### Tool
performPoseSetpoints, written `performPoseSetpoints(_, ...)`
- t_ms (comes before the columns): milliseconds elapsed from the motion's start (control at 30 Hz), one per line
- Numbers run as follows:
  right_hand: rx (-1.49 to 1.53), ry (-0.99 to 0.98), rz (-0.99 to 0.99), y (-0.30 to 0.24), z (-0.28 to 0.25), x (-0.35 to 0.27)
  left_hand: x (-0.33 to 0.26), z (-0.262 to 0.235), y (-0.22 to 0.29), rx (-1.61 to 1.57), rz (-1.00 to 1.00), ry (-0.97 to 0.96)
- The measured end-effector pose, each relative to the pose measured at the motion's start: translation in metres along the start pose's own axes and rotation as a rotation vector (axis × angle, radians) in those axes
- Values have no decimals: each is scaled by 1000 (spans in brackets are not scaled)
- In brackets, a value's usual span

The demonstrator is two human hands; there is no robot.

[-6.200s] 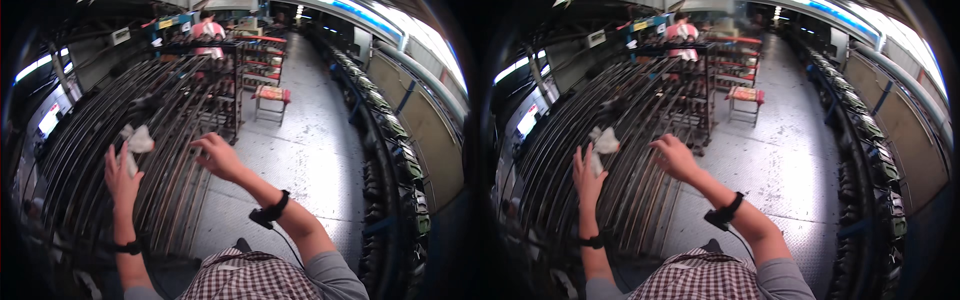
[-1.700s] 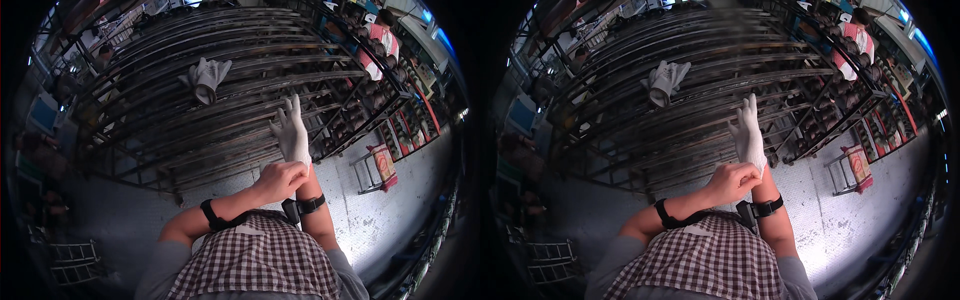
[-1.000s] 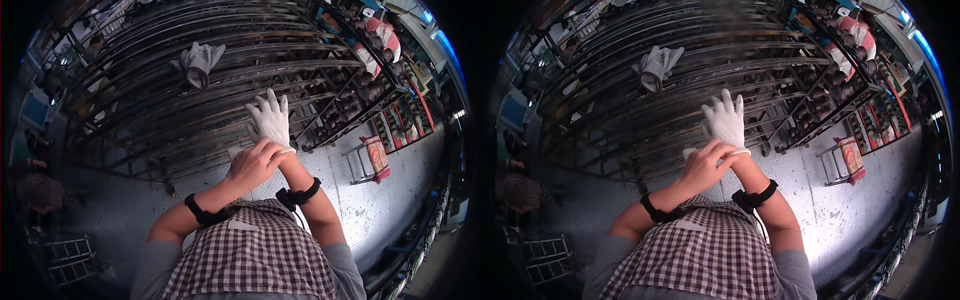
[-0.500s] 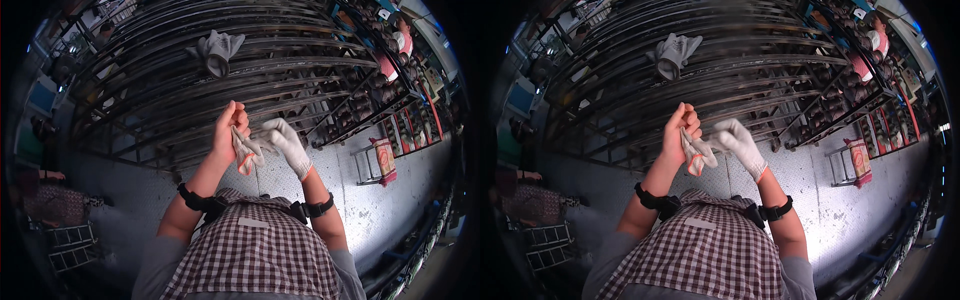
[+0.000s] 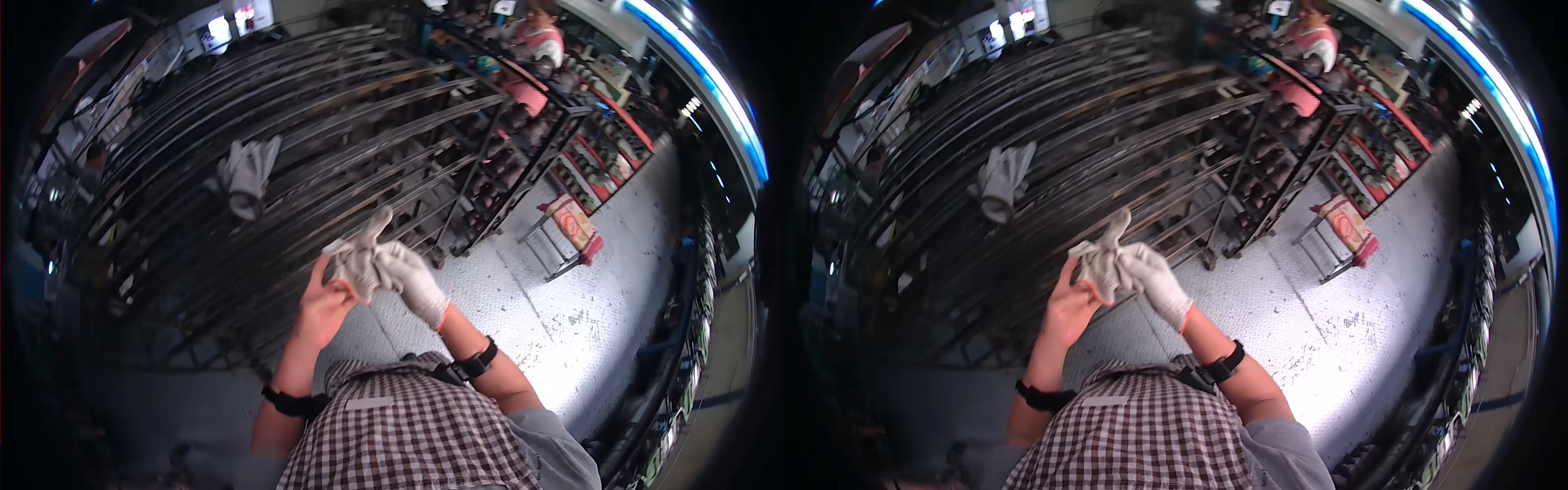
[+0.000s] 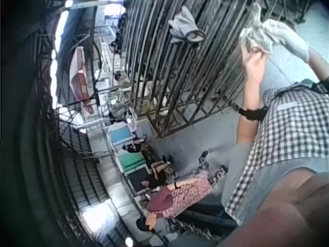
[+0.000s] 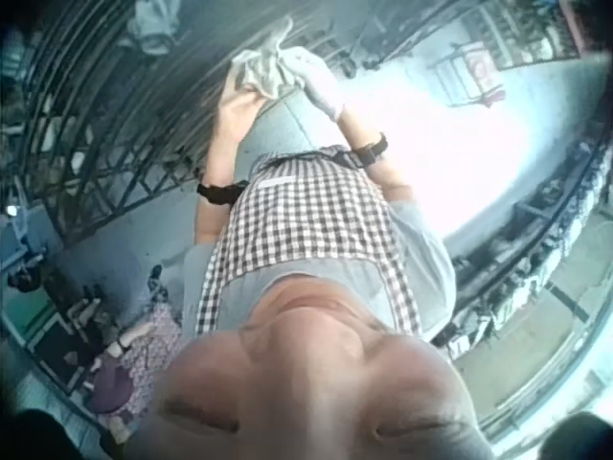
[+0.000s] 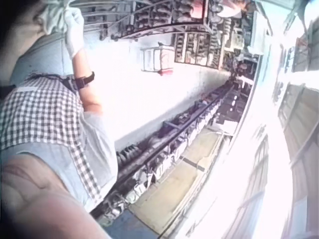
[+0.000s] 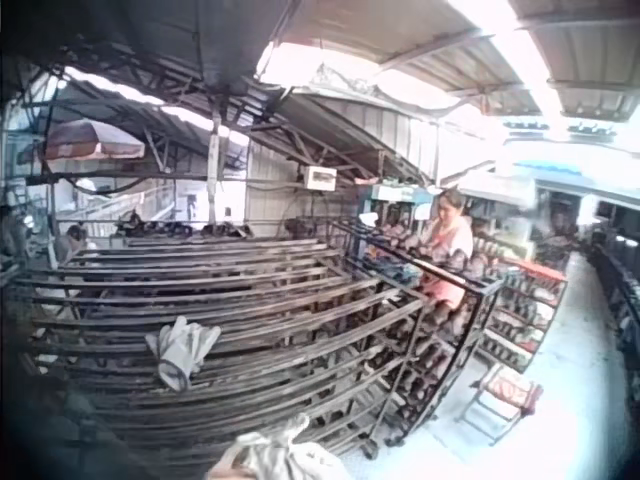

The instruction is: Put on protective gloves and begin organizing and moving metal material racks in a factory setting.

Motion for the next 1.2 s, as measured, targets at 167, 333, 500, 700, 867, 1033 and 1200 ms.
performPoseSetpoints(167, -123, -89, 75, 26, -14, 6, 10, -24, -15, 98, -7, 243)
performPoseSetpoints(333, -880, 354, -648, -1, -25, -16, 15, -17, -10, 453, 407, 472)
performPoseSetpoints(500, -768, -19, -264, 15, -2, -18, 21, -15, -21, 739, 514, 275)
performPoseSetpoints(700, -203, 167, 167, 51, -44, 4, 4, 11, -16, 34, 44, 327)
performPoseSetpoints(867, 69, 146, 129, 40, -22, -6, 22, -45, -33, 1166, 564, 228)
performPoseSetpoints(1033, -911, -6, -533, 44, -7, -18, 50, -79, -38, 1021, 336, 594)
performPoseSetpoints(1200, -978, -12, -594, 49, -20, -15, 58, -61, -48, -93, -426, 48)
Point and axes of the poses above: each hand's wrist, its own x-axis towards the middle knuckle, its own z-axis out of the palm, y = z × x, the point moved 3 cm from there along x, towards the middle knuckle, and after that the axes turned 15 degrees about y, right-handed, at the moved point
